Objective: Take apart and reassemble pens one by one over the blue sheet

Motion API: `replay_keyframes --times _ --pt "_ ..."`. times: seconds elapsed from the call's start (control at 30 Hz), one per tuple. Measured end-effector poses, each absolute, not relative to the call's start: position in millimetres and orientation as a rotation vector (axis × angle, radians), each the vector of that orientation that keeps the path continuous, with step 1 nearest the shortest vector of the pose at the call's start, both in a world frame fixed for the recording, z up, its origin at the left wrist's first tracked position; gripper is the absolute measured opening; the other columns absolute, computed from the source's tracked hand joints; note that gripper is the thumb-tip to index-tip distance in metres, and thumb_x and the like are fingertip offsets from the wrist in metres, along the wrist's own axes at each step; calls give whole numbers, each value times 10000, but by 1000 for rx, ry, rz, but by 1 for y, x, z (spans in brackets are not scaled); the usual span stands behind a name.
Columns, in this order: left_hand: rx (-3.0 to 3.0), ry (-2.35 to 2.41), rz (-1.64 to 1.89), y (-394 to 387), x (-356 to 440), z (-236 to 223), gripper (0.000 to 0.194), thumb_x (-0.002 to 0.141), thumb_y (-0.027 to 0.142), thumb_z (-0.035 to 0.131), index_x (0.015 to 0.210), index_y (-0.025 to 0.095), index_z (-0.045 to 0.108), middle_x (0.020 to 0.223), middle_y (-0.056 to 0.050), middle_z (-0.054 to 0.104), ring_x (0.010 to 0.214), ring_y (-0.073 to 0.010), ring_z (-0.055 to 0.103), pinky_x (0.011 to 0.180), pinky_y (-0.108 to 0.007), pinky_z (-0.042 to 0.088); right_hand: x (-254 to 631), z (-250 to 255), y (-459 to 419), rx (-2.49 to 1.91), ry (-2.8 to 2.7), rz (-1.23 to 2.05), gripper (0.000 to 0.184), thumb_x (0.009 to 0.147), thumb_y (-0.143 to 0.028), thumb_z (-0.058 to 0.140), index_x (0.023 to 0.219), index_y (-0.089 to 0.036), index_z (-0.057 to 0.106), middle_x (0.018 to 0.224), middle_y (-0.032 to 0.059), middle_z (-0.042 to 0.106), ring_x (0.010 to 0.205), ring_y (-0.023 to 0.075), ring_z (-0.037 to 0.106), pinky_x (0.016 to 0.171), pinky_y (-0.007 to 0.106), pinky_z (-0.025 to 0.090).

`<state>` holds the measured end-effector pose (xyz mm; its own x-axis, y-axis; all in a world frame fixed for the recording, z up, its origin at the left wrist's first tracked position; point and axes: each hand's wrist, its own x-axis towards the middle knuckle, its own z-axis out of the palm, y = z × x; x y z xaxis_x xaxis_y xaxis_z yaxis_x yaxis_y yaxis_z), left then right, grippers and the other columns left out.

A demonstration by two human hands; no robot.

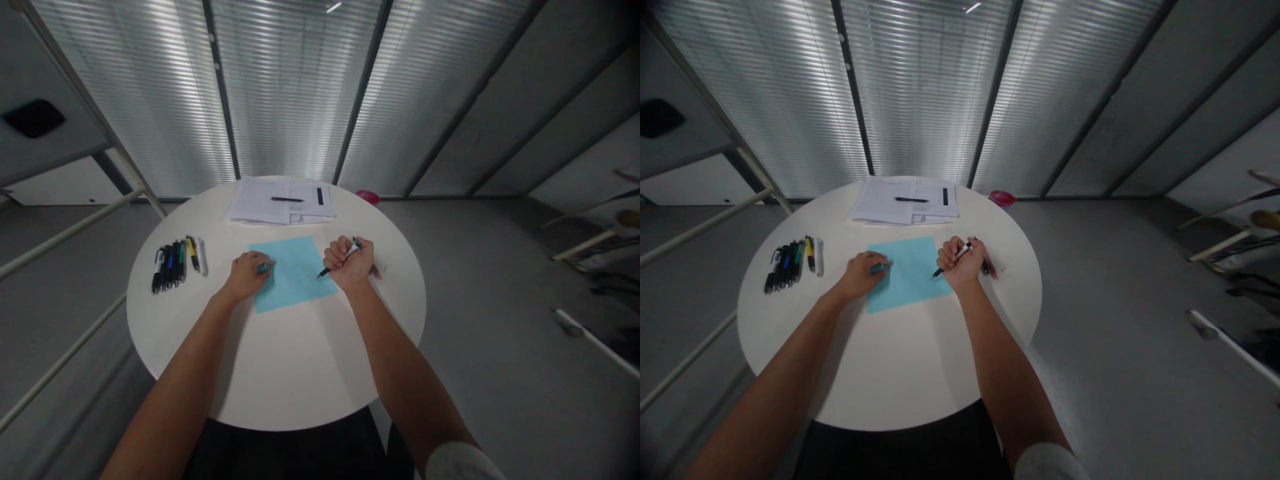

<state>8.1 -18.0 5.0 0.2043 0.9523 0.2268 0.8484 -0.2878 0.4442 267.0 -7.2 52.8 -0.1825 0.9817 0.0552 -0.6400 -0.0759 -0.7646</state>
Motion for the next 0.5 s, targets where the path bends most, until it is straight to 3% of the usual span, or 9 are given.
replay_keyframes --times 0.1,0.2,0.33,0.4,0.5 --pt "2256 1706 685 -17 8 4 285 764 304 579 1016 273 707 1144 -50 646 1100 -265 559 988 -444 408 266 51 -7 -532 -762 1609 453 788 -593 424 545 -213 383 480 -57 263 400 89 231 369 203 203" --pt "2260 1703 682 -17 7 4 281 767 311 577 1015 276 706 1139 -48 645 1103 -267 558 988 -449 407 265 53 -7 -472 -716 1607 397 780 -580 478 641 -209 466 538 -44 358 451 95 330 399 201 261" --pt "2267 1705 685 -17 7 4 276 774 320 571 1010 275 708 1145 -51 642 1096 -265 561 985 -443 410 263 51 -2 -503 -694 1595 204 734 -378 565 836 -202 556 708 -5 523 596 110 483 512 230 401" --pt "2264 1709 679 -16 7 4 276 769 318 574 1007 276 709 1143 -51 645 1092 -265 564 982 -439 413 261 47 4 -607 -718 1549 245 679 -250 586 918 -201 570 761 -6 550 639 107 512 542 227 419" --pt "2268 1712 669 -16 6 4 281 761 311 579 1007 277 710 1144 -54 647 1091 -271 565 980 -448 412 260 38 10 -830 -862 1373 394 688 -237 574 1080 -239 534 888 -5 576 674 116 545 539 233 434"
